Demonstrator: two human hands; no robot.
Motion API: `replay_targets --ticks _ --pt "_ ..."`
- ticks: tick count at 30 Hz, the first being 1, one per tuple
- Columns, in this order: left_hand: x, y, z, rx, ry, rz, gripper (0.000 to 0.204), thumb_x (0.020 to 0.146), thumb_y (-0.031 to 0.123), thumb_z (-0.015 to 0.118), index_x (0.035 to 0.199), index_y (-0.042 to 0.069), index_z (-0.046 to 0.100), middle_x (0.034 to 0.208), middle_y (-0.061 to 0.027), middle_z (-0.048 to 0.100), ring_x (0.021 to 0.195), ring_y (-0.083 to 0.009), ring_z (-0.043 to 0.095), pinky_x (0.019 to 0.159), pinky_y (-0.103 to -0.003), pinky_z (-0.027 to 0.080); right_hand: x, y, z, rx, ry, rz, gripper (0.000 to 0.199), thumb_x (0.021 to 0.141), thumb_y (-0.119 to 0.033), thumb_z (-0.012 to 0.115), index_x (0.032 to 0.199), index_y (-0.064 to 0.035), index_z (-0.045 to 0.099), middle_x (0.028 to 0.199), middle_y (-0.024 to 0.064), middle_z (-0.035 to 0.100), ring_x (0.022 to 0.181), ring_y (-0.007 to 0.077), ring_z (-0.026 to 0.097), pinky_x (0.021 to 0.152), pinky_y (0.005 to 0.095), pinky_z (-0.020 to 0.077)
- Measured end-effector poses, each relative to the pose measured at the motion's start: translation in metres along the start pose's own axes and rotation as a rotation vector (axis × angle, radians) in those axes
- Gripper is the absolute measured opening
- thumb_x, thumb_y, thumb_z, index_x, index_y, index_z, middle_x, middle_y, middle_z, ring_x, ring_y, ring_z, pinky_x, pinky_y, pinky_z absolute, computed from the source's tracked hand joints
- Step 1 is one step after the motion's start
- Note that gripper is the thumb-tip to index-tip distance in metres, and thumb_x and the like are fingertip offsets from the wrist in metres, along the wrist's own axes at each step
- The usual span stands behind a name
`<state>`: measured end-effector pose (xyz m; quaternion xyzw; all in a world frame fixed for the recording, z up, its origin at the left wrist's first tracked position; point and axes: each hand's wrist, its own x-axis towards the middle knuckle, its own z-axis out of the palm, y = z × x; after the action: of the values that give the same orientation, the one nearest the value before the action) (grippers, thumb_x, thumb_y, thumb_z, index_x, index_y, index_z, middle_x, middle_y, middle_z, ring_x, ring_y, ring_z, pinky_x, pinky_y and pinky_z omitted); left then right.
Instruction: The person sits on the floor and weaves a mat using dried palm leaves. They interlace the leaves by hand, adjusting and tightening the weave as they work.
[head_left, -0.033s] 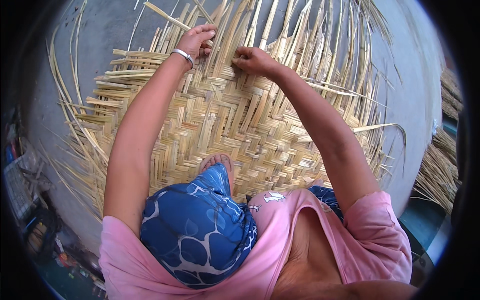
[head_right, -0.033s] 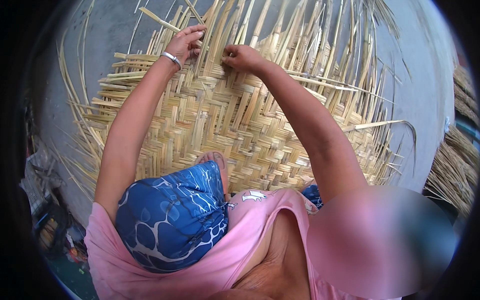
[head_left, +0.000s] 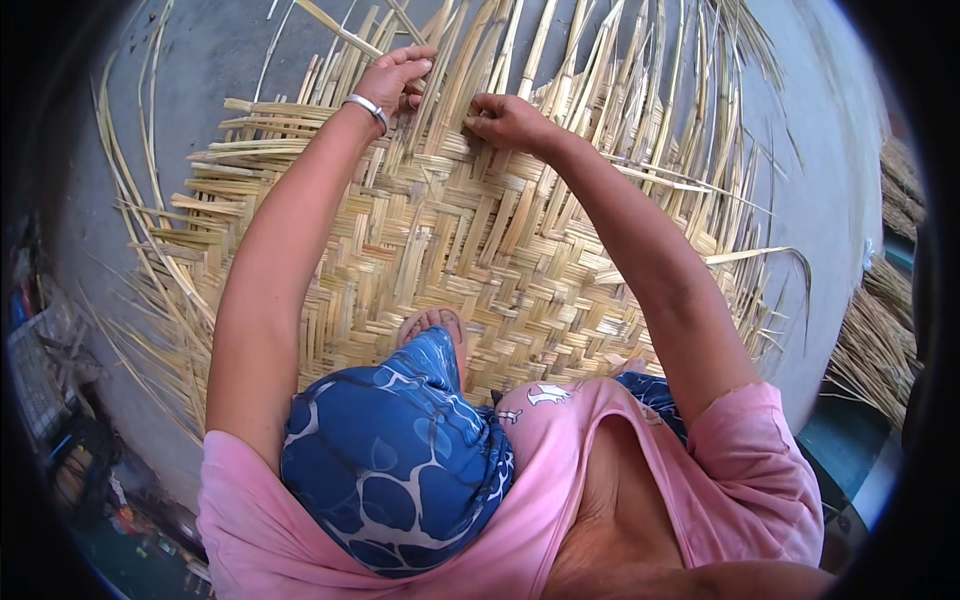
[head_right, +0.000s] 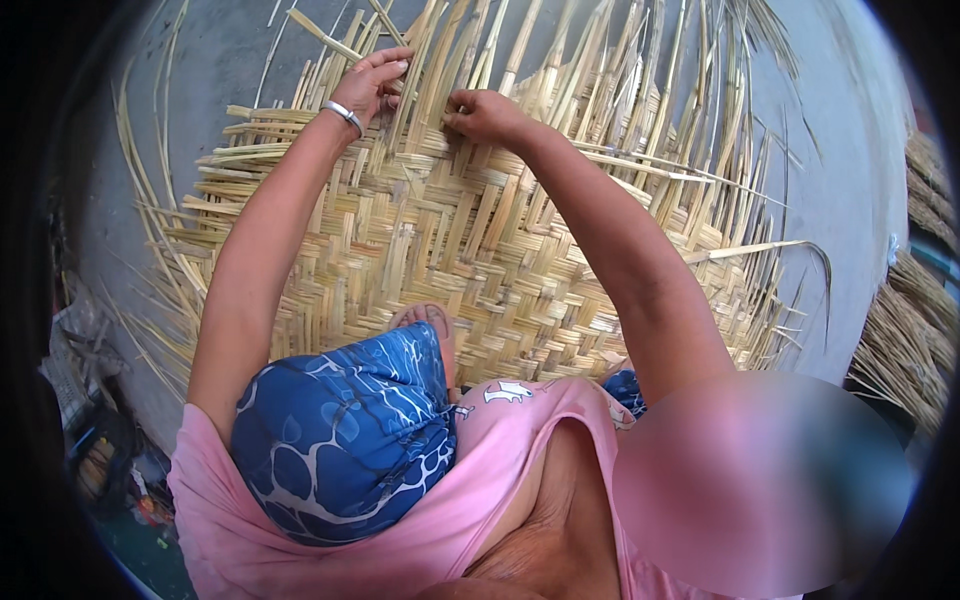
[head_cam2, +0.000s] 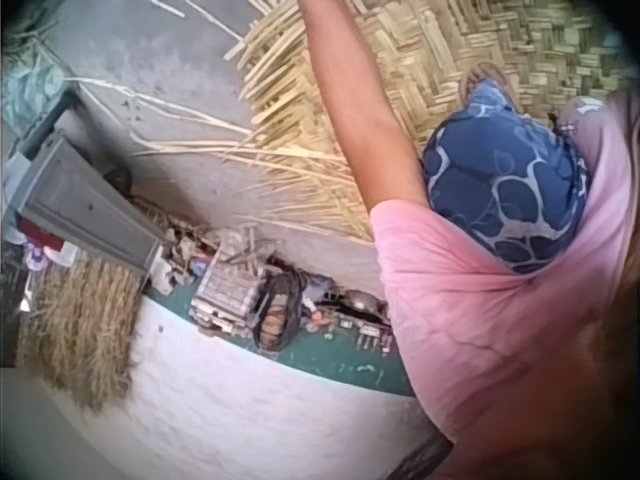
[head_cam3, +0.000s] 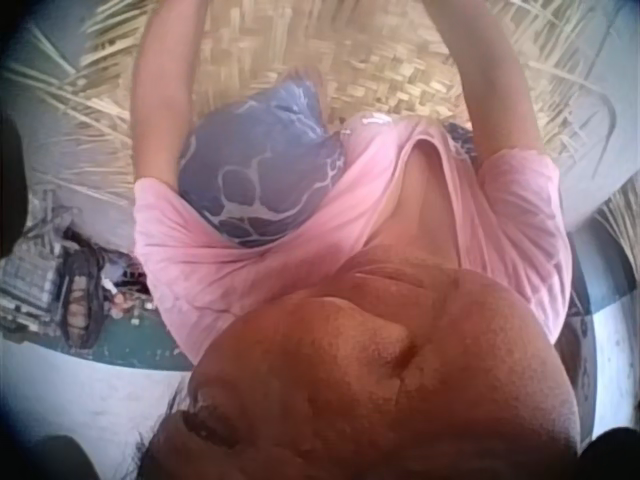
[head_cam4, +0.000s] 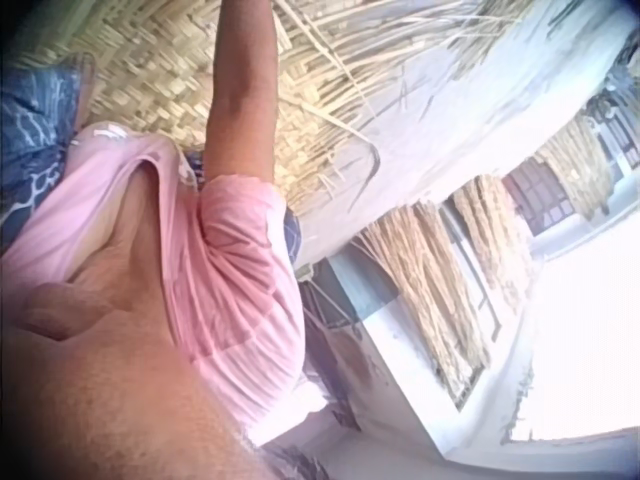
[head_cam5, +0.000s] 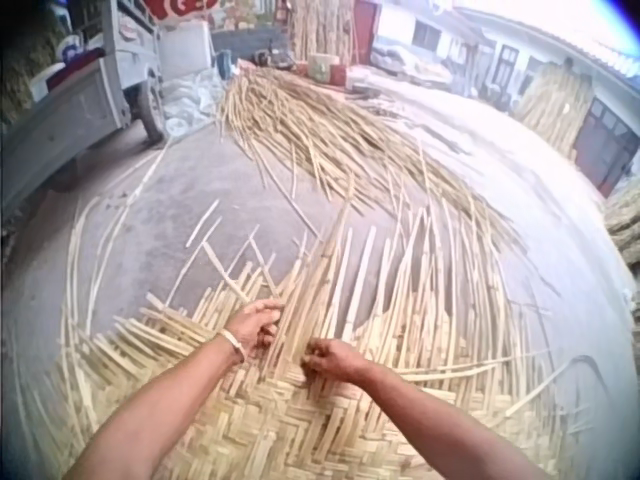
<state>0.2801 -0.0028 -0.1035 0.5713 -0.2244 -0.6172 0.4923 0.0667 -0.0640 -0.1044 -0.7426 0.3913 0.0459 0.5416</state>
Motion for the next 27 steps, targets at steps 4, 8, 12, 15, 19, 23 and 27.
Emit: replay_targets --ticks 4,8,12,15,19,23,27 --pt "-0.005 -0.002 0.002 -0.061 -0.029 0.047 0.025 0.087 0.016 0.062 0.111 0.014 0.062 0.089 0.0079 0.062 0.068 -0.0029 0.054 0.060 -0.019 0.046 -0.003 -0.004 -0.003 -0.017 0.000 0.024 0.028 0.085 -0.028 0.062 0.103 -0.0077 0.063 0.089 0.0106 0.068 0.083 0.0211 0.065 0.075 0.0323 0.0493" --pt "-0.018 -0.006 0.008 0.006 0.117 0.130 0.023 0.086 0.012 0.061 0.109 0.012 0.065 0.088 0.0069 0.063 0.064 -0.0028 0.052 0.057 -0.018 0.042 -0.004 -0.004 0.000 -0.137 0.050 -0.017 0.024 0.089 -0.027 0.059 0.095 -0.0037 0.060 0.080 0.0044 0.064 0.072 0.0128 0.059 0.068 0.0293 0.0477" --pt "-0.031 -0.024 0.011 0.159 0.469 0.143 0.015 0.082 0.006 0.062 0.093 0.007 0.071 0.080 0.0009 0.066 0.064 -0.0057 0.054 0.061 -0.021 0.045 -0.017 -0.010 0.010 -0.209 0.203 -0.029 0.020 0.087 -0.027 0.061 0.094 -0.0089 0.061 0.083 0.0065 0.065 0.075 0.0184 0.062 0.070 0.0317 0.0487" --pt "-0.040 -0.050 0.005 0.310 0.585 0.203 0.015 0.080 0.006 0.063 0.092 0.006 0.071 0.082 -0.0026 0.068 0.071 -0.0089 0.059 0.068 -0.023 0.048 -0.020 -0.007 0.022 -0.370 0.305 -0.077 0.016 0.085 -0.026 0.060 0.097 -0.0148 0.060 0.090 0.0074 0.065 0.083 0.0264 0.062 0.072 0.0376 0.0497" --pt "-0.044 -0.048 0.002 0.302 0.598 0.212 0.017 0.079 0.004 0.063 0.093 0.006 0.071 0.082 -0.0015 0.068 0.069 -0.0075 0.057 0.065 -0.022 0.046 -0.022 -0.012 0.029 -0.505 0.341 -0.101 0.015 0.084 -0.021 0.055 0.096 -0.0140 0.058 0.094 0.0122 0.062 0.087 0.0320 0.061 0.073 0.0428 0.0491" --pt "-0.053 -0.032 -0.006 0.016 0.500 0.280 0.023 0.078 0.001 0.062 0.099 0.007 0.070 0.088 0.0025 0.064 0.067 -0.0057 0.050 0.062 -0.021 0.043 -0.024 -0.021 0.030 -0.563 0.337 -0.090 0.014 0.083 -0.015 0.052 0.095 -0.0112 0.057 0.094 0.0148 0.060 0.086 0.0340 0.061 0.073 0.0435 0.0492" --pt "-0.078 -0.014 0.002 0.230 0.477 0.444 0.019 0.079 0.004 0.063 0.097 0.007 0.070 0.091 0.0014 0.065 0.074 -0.0064 0.054 0.063 -0.020 0.044 -0.025 -0.035 0.024 -0.744 0.230 -0.145 0.014 0.081 -0.010 0.049 0.093 -0.0083 0.057 0.093 0.0153 0.059 0.083 0.0337 0.061 0.070 0.0432 0.0499"
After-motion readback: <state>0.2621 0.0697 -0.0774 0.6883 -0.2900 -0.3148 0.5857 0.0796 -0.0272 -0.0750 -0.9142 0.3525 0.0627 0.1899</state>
